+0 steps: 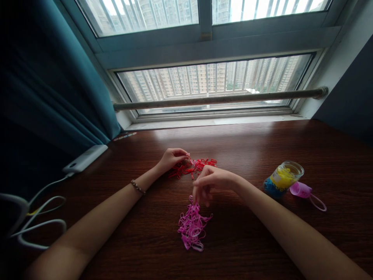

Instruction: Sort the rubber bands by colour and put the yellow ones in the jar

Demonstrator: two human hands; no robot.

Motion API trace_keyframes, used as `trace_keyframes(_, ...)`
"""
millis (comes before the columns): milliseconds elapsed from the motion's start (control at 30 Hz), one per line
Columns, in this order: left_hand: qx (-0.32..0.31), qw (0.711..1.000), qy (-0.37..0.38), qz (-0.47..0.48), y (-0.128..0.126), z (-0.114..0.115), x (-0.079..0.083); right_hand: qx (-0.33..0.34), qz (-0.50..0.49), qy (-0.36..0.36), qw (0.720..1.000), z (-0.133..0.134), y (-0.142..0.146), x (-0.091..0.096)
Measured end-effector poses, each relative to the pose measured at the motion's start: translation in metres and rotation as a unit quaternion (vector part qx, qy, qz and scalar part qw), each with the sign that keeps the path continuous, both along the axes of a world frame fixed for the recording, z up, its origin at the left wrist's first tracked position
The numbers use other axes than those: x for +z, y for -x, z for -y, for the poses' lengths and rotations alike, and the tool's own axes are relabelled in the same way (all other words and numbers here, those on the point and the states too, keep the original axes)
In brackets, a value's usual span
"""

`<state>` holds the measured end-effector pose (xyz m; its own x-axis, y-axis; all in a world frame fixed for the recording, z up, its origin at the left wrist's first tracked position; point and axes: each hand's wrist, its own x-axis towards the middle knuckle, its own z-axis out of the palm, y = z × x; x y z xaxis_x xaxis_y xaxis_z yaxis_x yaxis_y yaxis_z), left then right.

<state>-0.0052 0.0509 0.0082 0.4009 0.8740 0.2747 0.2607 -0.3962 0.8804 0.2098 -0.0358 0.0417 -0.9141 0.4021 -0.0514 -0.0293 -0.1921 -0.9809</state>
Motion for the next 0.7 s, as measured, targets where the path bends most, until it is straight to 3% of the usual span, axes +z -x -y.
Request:
trace_keyframes(100, -0.025, 0.998, 0.045, 0.039, -0.001, 0.002, 0.001, 0.105, 0.065, -0.011, 0.992, 0.002, 0.000, 0.002)
trace_keyframes(300, -0.066, 0.993, 0.093, 0.035, 0.000, 0.006, 0.007, 0.050, 0.069, -0.067, 0.994, -0.006, -0.007, 0.000)
trace_keyframes(500, -0.090, 0.992, 0.086, 0.001, -0.001, 0.009, 0.010, 0.123, 0.080, -0.115, 0.982, -0.005, -0.006, 0.003)
trace_keyframes(533, -0.091, 0.993, 0.077, -0.009, -0.001, 0.009, 0.011, 0.100, 0.077, -0.118, 0.985, -0.005, -0.006, 0.002)
trace_keyframes(600, -0.101, 0.993, 0.052, -0.034, -0.001, 0.009, 0.013, -0.025, 0.054, -0.130, 0.990, -0.008, -0.006, -0.004)
trace_keyframes(633, -0.114, 0.992, 0.035, -0.049, -0.001, 0.009, 0.015, -0.113, 0.042, -0.147, 0.982, -0.010, -0.007, -0.007)
trace_keyframes(700, -0.157, 0.984, -0.011, -0.083, -0.002, 0.011, 0.021, -0.275, 0.035, -0.221, 0.935, -0.015, -0.008, -0.014)
